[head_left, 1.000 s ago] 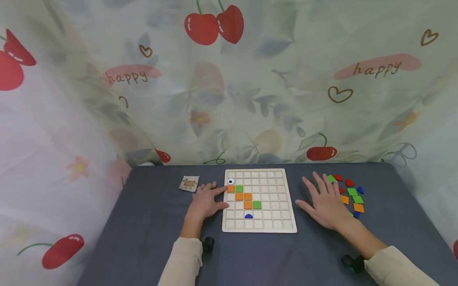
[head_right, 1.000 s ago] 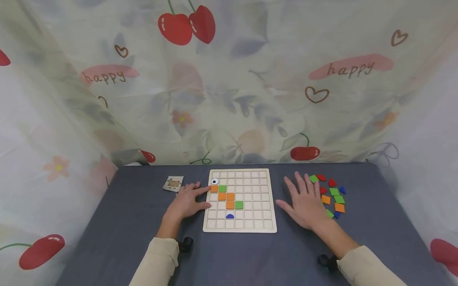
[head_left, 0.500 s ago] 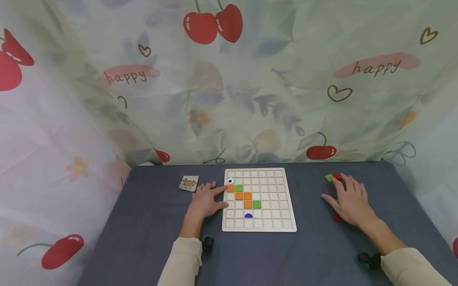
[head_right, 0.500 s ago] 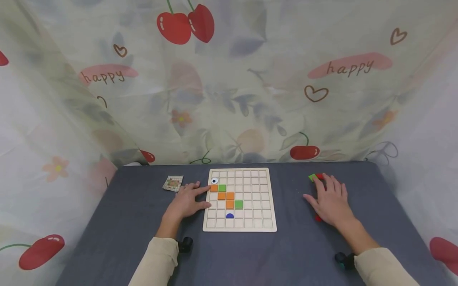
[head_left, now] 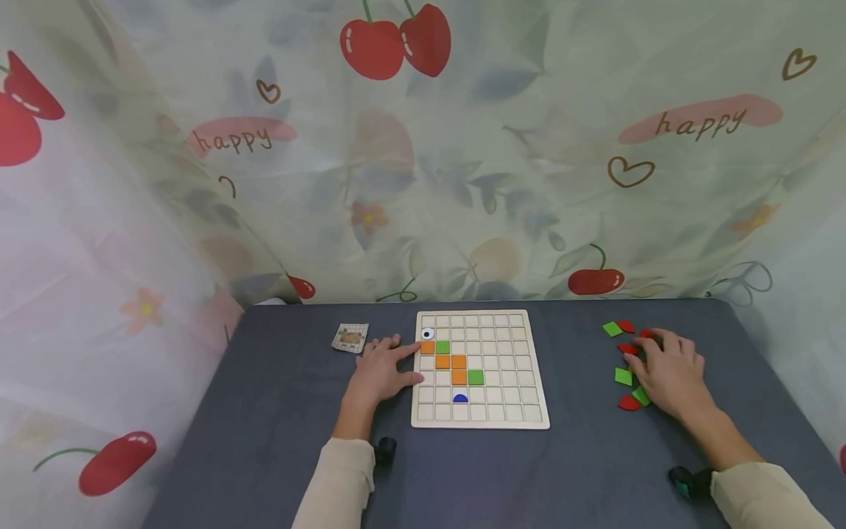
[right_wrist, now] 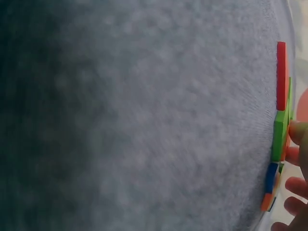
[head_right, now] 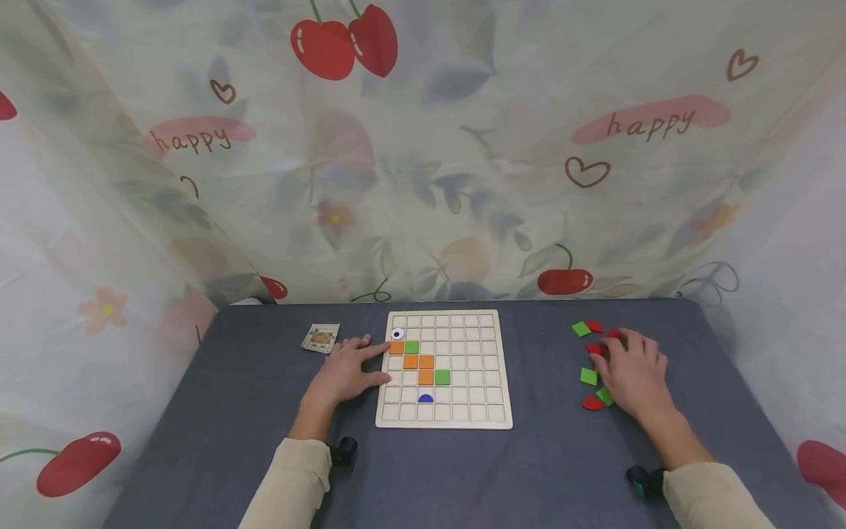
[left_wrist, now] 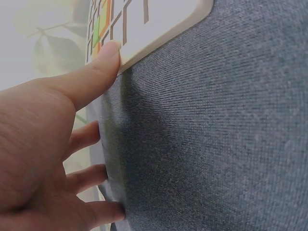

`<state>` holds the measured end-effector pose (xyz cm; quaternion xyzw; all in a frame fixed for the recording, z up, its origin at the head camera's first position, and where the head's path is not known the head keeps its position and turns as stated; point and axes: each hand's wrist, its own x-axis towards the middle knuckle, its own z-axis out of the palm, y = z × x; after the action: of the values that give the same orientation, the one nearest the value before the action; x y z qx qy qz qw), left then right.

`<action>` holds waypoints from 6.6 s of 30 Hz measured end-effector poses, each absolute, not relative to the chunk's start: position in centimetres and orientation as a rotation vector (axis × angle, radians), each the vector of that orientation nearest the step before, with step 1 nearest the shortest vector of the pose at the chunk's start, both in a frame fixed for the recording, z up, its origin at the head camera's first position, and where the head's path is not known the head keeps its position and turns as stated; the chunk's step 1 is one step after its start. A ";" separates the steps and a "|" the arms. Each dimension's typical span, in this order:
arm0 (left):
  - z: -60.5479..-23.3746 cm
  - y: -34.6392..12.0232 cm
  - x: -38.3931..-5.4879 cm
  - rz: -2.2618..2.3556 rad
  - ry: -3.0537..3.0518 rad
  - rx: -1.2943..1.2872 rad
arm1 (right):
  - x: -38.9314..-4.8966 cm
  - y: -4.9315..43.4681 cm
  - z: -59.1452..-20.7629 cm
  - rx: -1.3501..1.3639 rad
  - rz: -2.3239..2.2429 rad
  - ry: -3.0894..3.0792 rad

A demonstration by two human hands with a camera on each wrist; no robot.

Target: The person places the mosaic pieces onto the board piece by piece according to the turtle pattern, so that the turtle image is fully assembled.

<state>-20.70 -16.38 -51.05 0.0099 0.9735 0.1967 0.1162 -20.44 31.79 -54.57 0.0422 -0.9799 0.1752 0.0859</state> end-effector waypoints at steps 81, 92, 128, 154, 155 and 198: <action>-51.3 -16.8 -20.7 0.569 2.852 0.009 | -22.1 20.5 -51.4 0.475 0.942 -3.233; -51.3 -16.8 -20.6 0.593 2.841 0.009 | -20.8 20.1 -52.2 0.435 0.932 -3.218; -51.1 -16.3 -20.6 0.593 2.851 0.007 | -26.2 9.7 -49.9 0.774 0.866 -3.064; -51.1 -16.5 -20.8 0.581 2.846 0.035 | -29.8 3.2 -51.3 0.738 0.828 -3.141; -51.1 -16.5 -20.8 0.581 2.846 0.033 | -29.9 3.2 -51.4 0.740 0.837 -3.140; -51.5 -16.5 -20.8 0.570 2.856 0.028 | -22.8 11.9 -52.3 0.812 0.140 -2.970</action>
<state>-20.80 -16.53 -51.50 0.0096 0.9742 0.1944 0.1144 -22.84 11.91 -52.30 0.2632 -0.9632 0.0456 0.0298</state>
